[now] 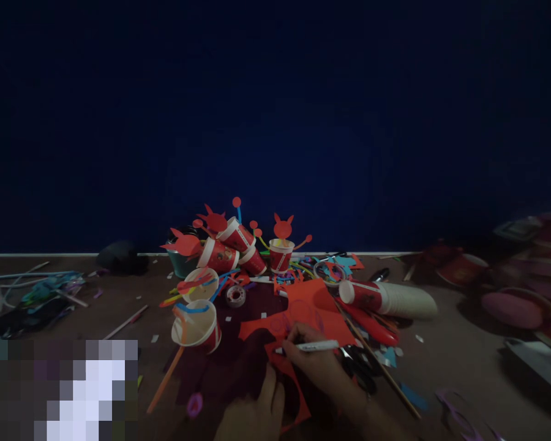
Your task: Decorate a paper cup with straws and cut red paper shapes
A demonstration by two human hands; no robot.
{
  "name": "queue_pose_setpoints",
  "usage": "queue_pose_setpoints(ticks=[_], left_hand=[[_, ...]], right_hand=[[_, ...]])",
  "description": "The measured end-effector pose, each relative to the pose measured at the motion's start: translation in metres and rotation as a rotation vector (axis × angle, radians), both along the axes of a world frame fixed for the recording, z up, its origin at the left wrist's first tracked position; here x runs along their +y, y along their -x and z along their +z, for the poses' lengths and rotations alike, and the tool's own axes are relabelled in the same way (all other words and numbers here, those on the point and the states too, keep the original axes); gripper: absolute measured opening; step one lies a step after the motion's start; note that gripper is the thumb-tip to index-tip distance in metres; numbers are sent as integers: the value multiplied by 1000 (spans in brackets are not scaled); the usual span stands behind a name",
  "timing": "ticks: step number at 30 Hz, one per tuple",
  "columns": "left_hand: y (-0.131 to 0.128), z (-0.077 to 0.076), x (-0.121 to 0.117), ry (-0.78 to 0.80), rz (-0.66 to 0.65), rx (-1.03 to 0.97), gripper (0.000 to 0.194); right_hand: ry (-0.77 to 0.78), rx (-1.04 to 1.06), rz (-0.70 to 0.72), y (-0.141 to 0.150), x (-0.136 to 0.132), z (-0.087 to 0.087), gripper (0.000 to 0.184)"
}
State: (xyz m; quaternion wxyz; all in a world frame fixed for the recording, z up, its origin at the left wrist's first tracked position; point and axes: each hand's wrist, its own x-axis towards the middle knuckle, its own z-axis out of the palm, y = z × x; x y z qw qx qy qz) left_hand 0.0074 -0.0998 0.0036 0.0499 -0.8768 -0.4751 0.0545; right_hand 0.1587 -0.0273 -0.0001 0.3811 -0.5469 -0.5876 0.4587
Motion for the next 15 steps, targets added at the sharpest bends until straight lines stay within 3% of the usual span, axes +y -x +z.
queue_pose_setpoints(ticks=[5,9,15], left_hand=[[0,-1,0,7,-2,2,47],[0,-3,0,29,14,-1,47],[-1,-9,2,40,27,-20,51]], right_hand=[[91,155,-47,-3,0,7,25],[29,90,-56,-1,-1,9,18],[-4,-30,-48,-1,1,-3,15]])
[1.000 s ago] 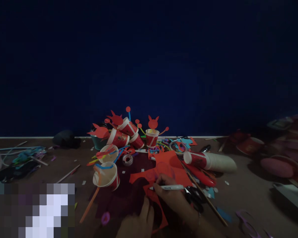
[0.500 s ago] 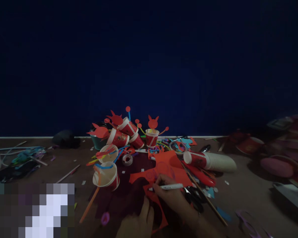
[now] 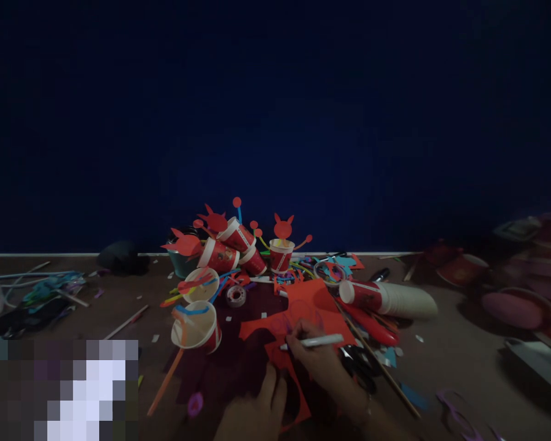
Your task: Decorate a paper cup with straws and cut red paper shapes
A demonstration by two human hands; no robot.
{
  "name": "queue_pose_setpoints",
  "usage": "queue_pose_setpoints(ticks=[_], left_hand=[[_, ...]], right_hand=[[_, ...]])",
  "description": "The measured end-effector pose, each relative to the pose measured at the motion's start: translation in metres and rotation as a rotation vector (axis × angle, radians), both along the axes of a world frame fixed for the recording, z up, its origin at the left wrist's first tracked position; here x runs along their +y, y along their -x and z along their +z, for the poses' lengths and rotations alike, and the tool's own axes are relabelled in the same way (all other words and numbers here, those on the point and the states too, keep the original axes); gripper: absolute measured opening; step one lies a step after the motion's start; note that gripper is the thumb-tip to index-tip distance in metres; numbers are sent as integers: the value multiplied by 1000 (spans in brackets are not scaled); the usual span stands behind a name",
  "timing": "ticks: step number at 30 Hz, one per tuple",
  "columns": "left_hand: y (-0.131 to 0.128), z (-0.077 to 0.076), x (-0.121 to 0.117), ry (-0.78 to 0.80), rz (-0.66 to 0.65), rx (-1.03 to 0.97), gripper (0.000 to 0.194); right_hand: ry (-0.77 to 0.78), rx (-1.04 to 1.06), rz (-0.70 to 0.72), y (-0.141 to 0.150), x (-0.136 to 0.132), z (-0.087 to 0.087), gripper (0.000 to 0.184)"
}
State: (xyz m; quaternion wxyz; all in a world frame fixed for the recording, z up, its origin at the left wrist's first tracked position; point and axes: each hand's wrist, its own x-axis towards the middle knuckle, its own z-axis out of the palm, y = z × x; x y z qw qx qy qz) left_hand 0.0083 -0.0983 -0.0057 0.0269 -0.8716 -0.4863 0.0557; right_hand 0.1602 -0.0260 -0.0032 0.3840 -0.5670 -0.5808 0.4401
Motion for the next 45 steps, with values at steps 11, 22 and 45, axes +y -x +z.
queue_pose_setpoints(ticks=[11,22,45], left_hand=[[0,2,3,15,-24,-28,49],[-1,4,2,0,-19,-3,47],[-1,6,2,23,-13,-17,45]], right_hand=[[-29,-103,28,-1,-4,0,14],[-34,-92,53,-2,-4,-6,17],[-71,-106,70,0,-5,-1,19]])
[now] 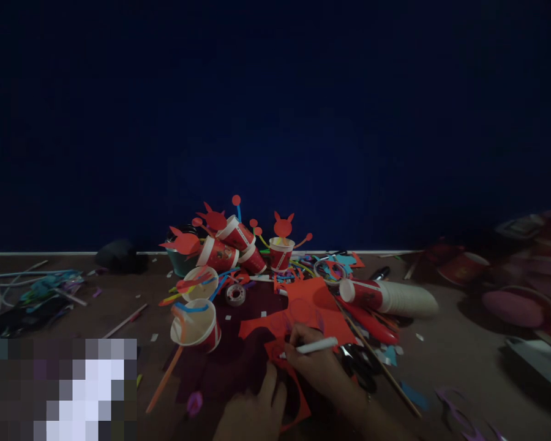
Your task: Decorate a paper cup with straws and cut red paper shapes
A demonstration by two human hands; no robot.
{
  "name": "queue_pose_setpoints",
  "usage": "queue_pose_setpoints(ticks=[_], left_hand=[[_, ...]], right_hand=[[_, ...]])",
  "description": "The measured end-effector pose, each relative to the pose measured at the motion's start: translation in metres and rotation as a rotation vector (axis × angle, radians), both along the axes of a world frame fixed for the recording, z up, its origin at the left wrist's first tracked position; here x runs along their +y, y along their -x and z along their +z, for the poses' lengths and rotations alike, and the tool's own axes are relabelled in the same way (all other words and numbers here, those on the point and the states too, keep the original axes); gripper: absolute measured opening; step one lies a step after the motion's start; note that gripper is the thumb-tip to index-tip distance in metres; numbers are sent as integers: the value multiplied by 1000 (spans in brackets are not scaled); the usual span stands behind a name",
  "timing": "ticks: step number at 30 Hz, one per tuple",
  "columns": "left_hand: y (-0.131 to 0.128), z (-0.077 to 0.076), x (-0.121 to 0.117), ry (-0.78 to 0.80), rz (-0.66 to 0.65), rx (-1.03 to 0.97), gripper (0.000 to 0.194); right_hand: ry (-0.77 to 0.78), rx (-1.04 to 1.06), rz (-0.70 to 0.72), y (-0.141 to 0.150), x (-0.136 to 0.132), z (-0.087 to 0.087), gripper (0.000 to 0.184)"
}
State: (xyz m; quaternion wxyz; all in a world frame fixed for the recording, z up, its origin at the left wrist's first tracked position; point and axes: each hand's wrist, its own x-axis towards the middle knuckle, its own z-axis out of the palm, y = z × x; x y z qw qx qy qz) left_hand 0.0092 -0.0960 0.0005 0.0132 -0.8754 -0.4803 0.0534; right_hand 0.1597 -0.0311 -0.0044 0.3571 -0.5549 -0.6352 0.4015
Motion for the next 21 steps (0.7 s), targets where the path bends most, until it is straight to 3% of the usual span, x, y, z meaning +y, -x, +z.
queue_pose_setpoints(ticks=[6,21], left_hand=[[0,0,0,-6,-2,-1,41],[0,1,-1,-29,-5,6,45]], right_hand=[[75,49,-42,-2,2,-3,16],[33,42,-33,-2,1,-3,17]])
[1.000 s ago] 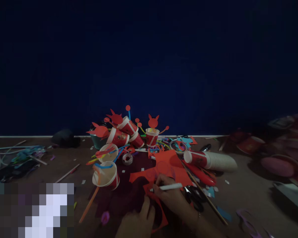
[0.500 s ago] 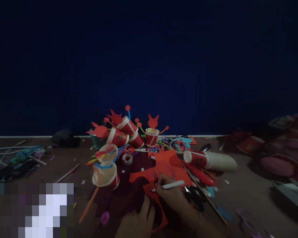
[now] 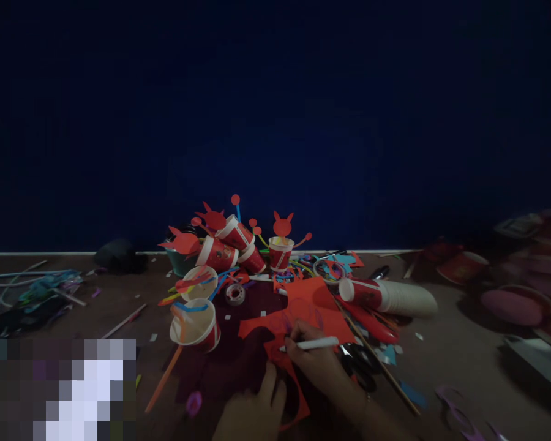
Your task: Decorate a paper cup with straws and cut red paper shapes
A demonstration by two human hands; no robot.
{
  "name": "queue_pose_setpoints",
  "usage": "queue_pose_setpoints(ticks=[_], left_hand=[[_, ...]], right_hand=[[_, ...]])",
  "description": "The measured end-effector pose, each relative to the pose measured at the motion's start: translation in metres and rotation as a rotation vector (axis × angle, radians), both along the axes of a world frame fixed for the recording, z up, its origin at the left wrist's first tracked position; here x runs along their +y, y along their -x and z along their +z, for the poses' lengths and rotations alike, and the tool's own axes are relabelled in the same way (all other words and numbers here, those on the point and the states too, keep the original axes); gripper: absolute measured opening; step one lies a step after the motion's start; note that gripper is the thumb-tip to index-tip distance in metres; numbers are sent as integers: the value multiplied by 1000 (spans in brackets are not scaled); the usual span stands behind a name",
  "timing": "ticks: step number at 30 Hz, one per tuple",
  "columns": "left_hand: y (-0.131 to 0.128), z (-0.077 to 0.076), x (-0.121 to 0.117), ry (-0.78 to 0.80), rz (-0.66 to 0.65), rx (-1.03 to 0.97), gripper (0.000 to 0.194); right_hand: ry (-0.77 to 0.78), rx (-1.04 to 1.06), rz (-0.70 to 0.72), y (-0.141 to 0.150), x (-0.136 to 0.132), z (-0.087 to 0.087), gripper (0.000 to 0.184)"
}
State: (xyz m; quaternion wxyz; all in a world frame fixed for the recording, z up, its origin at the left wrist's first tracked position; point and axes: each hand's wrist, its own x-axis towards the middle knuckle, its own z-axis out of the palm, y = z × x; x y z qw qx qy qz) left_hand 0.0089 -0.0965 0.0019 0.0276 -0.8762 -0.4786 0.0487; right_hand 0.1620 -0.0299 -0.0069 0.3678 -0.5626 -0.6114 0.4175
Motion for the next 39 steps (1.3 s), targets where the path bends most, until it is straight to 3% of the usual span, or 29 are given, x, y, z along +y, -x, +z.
queue_pose_setpoints(ticks=[39], left_hand=[[-2,-3,0,56,32,5,47]], right_hand=[[17,1,-10,2,1,-1,16]])
